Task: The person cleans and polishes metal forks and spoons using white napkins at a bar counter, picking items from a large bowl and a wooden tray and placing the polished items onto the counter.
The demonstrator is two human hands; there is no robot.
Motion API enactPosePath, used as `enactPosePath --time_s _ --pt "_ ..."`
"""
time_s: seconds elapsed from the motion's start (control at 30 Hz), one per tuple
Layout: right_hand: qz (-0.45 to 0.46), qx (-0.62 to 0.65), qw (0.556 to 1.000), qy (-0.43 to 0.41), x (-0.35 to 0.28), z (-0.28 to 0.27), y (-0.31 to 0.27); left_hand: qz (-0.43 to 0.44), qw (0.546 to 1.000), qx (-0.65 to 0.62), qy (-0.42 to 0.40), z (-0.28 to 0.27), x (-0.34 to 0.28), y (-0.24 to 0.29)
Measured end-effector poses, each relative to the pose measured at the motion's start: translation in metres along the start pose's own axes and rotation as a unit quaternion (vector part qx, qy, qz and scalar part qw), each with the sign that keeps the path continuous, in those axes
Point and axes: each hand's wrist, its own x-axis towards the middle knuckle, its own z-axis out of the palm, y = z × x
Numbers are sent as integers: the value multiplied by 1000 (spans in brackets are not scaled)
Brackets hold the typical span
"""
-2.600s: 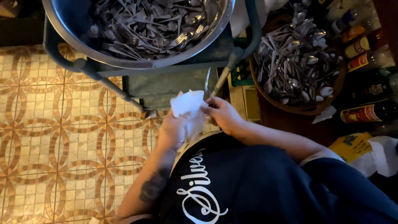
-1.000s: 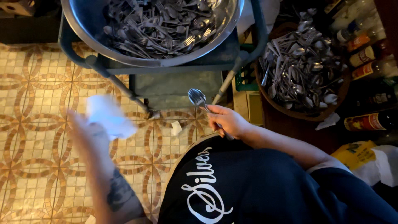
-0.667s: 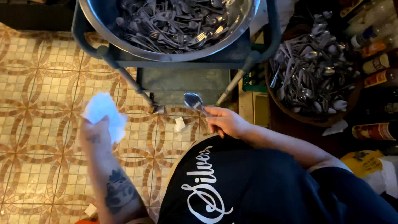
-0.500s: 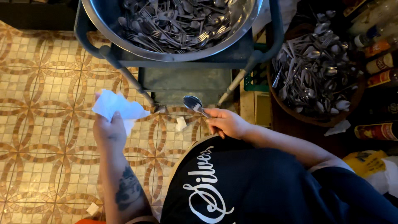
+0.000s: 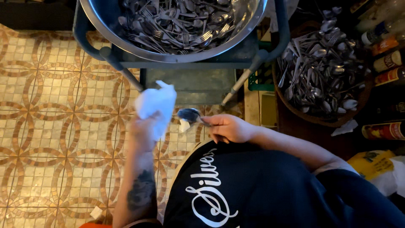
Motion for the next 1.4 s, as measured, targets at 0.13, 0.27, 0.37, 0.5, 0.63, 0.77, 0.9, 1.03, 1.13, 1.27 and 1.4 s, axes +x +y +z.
enactPosePath --time_s 0.13,0.27,0.37,0.5,0.63,0.77,0.9,1.03,1.13,1.27,1.4 --pt "46 26 999 -6 1 5 -7 -159 986 -18 -53 29 -15 -3" --pt "80 80 993 -22 -1 -3 -12 -195 908 -337 -157 38 -18 15" --pt "62 92 993 -29 -2 -4 -7 -190 953 -211 -106 31 -2 -5" --pt "21 20 999 -34 -2 -9 -1 -153 962 -149 -172 15 11 -29" --pt "45 22 999 -5 -4 -4 -9 -172 976 -38 -126 44 15 -12" --pt "60 57 994 69 -1 9 -17 -49 957 266 -103 84 9 23" --pt "-39 -3 997 59 -9 10 -20 -53 972 149 -176 116 9 39" --pt "-300 -389 821 291 -26 -10 -41 82 910 353 -201 133 -12 47" --pt "-403 -399 778 272 -29 -33 -85 72 915 322 -234 145 -20 65" --pt "-435 -429 776 155 -31 -34 -110 145 859 422 -250 155 -27 82" --pt "-396 -375 822 163 -47 -54 -124 74 905 318 -274 153 -26 86"
